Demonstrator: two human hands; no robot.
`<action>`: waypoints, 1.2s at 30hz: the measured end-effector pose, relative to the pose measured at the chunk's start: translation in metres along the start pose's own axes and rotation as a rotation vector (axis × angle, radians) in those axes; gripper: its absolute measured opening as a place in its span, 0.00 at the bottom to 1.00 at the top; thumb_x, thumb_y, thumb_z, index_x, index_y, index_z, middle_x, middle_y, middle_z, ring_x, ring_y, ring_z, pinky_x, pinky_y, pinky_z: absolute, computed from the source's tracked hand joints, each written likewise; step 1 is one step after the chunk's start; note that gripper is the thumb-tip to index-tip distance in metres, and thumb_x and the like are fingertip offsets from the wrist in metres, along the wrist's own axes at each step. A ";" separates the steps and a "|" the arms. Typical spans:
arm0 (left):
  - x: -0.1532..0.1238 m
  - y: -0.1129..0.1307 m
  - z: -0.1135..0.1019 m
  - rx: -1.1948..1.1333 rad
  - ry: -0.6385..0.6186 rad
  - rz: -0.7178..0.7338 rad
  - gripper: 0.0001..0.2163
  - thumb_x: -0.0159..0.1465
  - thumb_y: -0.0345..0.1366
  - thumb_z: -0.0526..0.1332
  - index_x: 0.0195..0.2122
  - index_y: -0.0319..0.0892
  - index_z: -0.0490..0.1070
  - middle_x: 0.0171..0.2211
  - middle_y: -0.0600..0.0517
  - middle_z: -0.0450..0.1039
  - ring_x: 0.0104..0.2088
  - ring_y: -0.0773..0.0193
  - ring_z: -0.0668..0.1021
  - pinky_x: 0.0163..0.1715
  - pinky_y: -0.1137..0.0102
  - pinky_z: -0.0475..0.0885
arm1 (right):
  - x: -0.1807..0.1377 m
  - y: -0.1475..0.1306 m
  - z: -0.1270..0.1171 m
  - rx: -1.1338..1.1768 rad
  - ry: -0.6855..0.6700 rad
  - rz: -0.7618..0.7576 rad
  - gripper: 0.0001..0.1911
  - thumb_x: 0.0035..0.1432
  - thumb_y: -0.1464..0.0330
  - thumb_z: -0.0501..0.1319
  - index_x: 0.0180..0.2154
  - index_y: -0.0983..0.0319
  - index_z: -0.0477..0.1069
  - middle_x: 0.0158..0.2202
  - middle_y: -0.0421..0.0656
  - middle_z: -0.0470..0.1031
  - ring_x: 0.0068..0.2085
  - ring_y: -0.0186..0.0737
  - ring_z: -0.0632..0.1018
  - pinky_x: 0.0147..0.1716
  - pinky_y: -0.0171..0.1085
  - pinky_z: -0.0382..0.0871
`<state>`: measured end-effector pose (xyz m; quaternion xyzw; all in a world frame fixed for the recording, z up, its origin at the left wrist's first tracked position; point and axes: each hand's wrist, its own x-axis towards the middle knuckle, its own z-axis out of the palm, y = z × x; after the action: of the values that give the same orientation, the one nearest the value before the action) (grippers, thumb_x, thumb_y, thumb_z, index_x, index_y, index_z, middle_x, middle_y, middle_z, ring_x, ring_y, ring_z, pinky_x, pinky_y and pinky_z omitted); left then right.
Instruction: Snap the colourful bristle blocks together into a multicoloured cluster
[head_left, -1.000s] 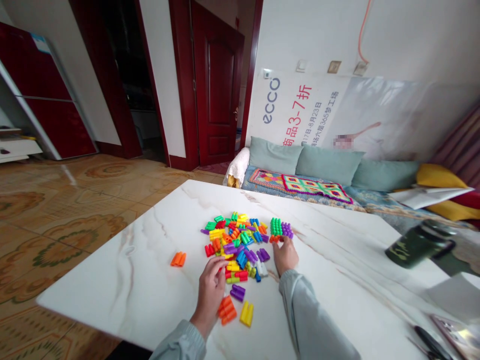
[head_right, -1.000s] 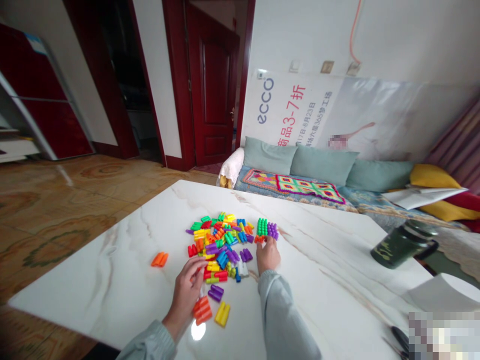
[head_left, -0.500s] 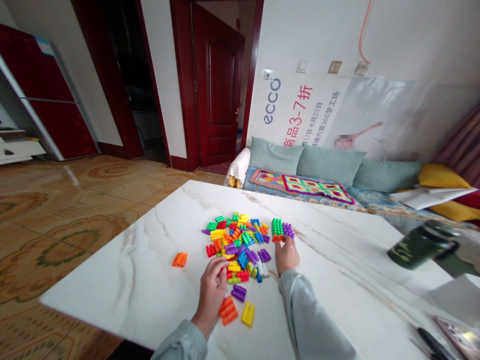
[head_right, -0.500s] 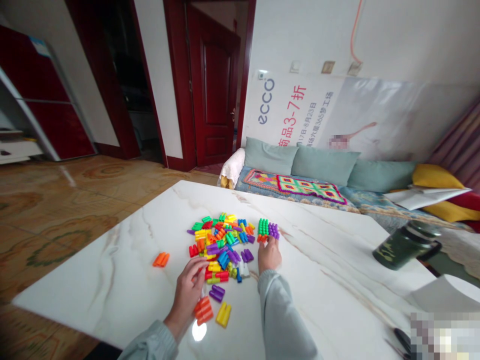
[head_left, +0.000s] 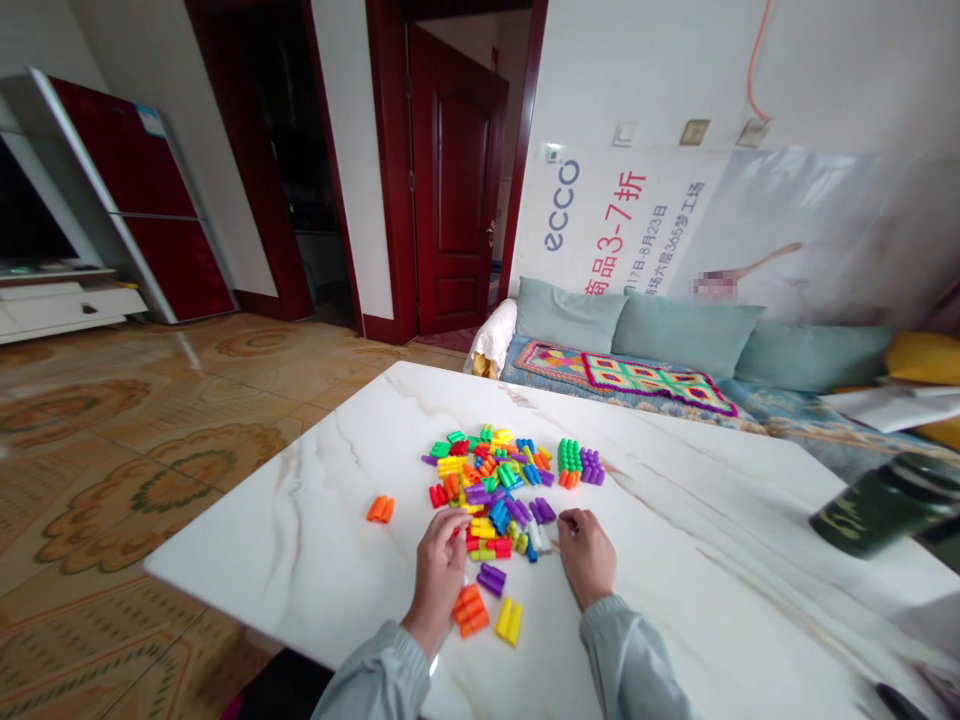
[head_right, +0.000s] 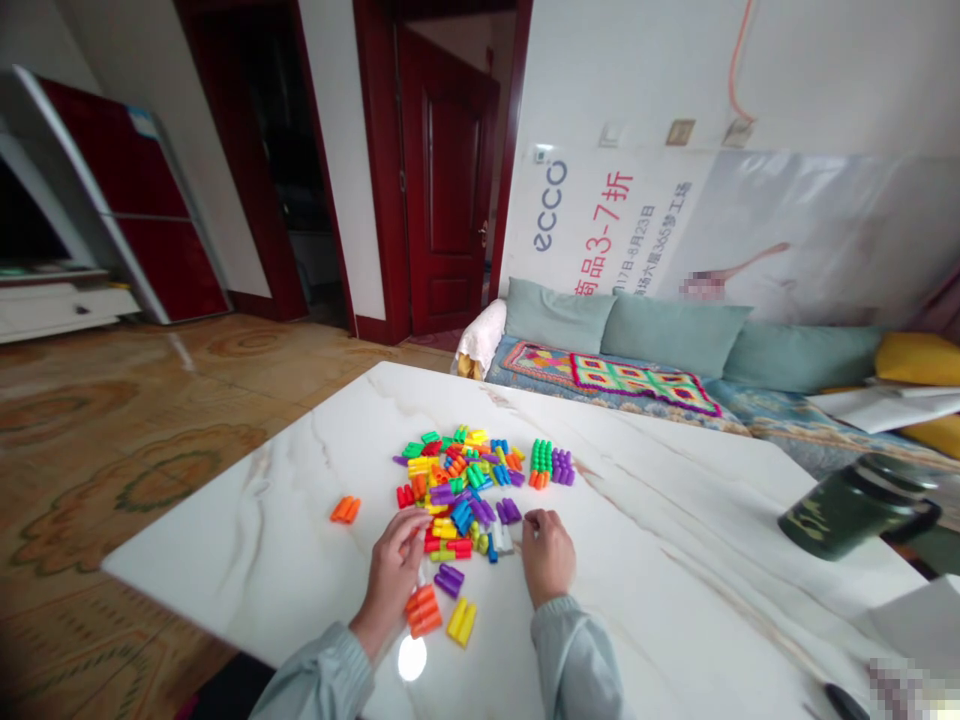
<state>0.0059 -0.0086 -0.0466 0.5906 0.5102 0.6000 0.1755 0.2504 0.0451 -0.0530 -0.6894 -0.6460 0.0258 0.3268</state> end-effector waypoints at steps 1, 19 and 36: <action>0.001 0.000 0.000 -0.006 0.002 -0.005 0.11 0.65 0.31 0.53 0.42 0.43 0.76 0.44 0.46 0.76 0.45 0.59 0.79 0.44 0.65 0.78 | 0.000 0.000 0.000 0.006 0.008 0.003 0.14 0.60 0.64 0.52 0.33 0.60 0.75 0.35 0.43 0.77 0.32 0.38 0.76 0.29 0.36 0.62; 0.137 -0.028 0.003 0.141 -0.461 -0.153 0.18 0.48 0.16 0.61 0.33 0.44 0.81 0.38 0.50 0.80 0.47 0.55 0.79 0.56 0.61 0.68 | 0.001 0.004 0.005 0.051 0.002 -0.005 0.14 0.60 0.65 0.51 0.33 0.60 0.74 0.34 0.43 0.76 0.33 0.38 0.76 0.31 0.35 0.61; 0.049 0.053 0.075 -0.970 -0.204 -0.750 0.17 0.47 0.35 0.76 0.36 0.36 0.74 0.35 0.46 0.80 0.38 0.60 0.83 0.44 0.67 0.78 | -0.011 -0.014 -0.009 0.426 -0.046 -0.315 0.18 0.68 0.57 0.48 0.49 0.61 0.66 0.38 0.44 0.75 0.36 0.39 0.77 0.38 0.36 0.70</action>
<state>0.0820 0.0393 0.0060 0.2787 0.3331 0.6015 0.6706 0.2406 0.0310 -0.0432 -0.4950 -0.7326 0.1256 0.4500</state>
